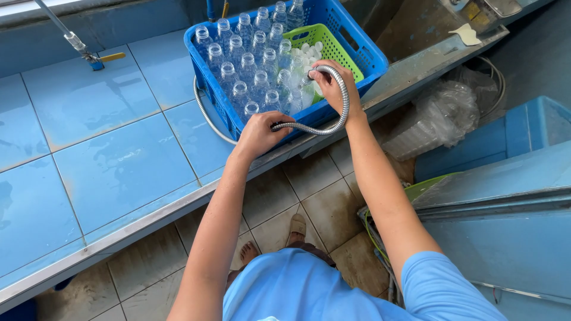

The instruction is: Rinsing a crate of empty plastic bottles and a small basket of caps using a pressurized water hose at a washing station.

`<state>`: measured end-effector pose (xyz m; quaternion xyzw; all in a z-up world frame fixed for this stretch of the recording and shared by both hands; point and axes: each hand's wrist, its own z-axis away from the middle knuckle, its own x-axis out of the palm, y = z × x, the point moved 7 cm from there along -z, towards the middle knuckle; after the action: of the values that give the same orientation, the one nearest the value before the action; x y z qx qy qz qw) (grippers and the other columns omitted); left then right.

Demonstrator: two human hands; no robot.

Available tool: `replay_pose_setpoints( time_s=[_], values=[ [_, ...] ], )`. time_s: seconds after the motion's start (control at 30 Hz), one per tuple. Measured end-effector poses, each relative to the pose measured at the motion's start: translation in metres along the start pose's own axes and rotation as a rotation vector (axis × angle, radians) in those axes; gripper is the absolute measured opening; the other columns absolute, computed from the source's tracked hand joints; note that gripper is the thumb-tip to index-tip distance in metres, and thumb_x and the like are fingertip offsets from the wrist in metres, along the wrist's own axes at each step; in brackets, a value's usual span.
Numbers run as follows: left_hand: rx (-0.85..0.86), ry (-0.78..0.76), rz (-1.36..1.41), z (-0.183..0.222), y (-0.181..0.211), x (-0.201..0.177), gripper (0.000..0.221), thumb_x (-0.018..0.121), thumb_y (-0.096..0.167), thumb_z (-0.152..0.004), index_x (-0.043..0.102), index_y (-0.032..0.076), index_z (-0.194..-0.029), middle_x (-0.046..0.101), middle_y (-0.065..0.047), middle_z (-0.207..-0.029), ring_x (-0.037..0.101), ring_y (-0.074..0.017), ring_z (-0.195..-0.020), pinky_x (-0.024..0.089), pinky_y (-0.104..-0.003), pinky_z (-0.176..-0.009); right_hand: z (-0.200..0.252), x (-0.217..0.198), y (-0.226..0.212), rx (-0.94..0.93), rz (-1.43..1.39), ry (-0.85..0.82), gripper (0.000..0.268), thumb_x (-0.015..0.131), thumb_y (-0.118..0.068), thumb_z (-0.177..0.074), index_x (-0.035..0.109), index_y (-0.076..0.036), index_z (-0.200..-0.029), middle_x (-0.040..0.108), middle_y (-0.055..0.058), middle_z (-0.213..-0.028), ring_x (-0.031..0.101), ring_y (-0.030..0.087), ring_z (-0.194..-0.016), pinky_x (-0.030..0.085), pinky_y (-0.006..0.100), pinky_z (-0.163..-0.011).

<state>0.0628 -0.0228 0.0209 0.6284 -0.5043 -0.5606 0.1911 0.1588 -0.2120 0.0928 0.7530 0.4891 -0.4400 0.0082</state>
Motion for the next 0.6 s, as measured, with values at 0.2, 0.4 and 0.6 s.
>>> replay_pose_setpoints(
  time_s=[0.2, 0.4, 0.6],
  values=[
    [0.038, -0.001, 0.016, 0.002, 0.004, -0.002, 0.018, 0.080, 0.019, -0.101, 0.087, 0.014, -0.117, 0.081, -0.003, -0.101, 0.073, -0.0204, -0.079, 0.059, -0.038, -0.072, 0.005, 0.010, 0.019, 0.015, 0.010, -0.020, 0.019, 0.073, -0.018, -0.114, 0.078, -0.001, -0.118, 0.081, 0.015, -0.113, 0.078, 0.031, -0.100, 0.065, 0.041, -0.083],
    [0.055, -0.009, 0.018, 0.004, 0.005, -0.003, 0.019, 0.082, 0.024, -0.101, 0.087, 0.016, -0.117, 0.079, -0.001, -0.099, 0.067, -0.0195, -0.072, 0.054, -0.037, -0.066, 0.006, 0.011, 0.022, 0.056, -0.020, -0.016, 0.018, 0.073, -0.017, -0.113, 0.077, -0.001, -0.120, 0.081, 0.016, -0.114, 0.079, 0.031, -0.100, 0.067, 0.039, -0.082],
    [0.045, 0.000, 0.012, 0.004, 0.003, -0.002, 0.019, 0.082, 0.028, -0.101, 0.087, 0.017, -0.115, 0.079, -0.001, -0.099, 0.063, -0.0178, -0.066, 0.051, -0.036, -0.062, 0.002, -0.013, 0.004, 0.001, -0.026, 0.070, 0.019, 0.067, -0.018, -0.118, 0.074, -0.001, -0.118, 0.079, 0.015, -0.106, 0.074, 0.022, -0.083, 0.062, 0.030, -0.066]
  ],
)
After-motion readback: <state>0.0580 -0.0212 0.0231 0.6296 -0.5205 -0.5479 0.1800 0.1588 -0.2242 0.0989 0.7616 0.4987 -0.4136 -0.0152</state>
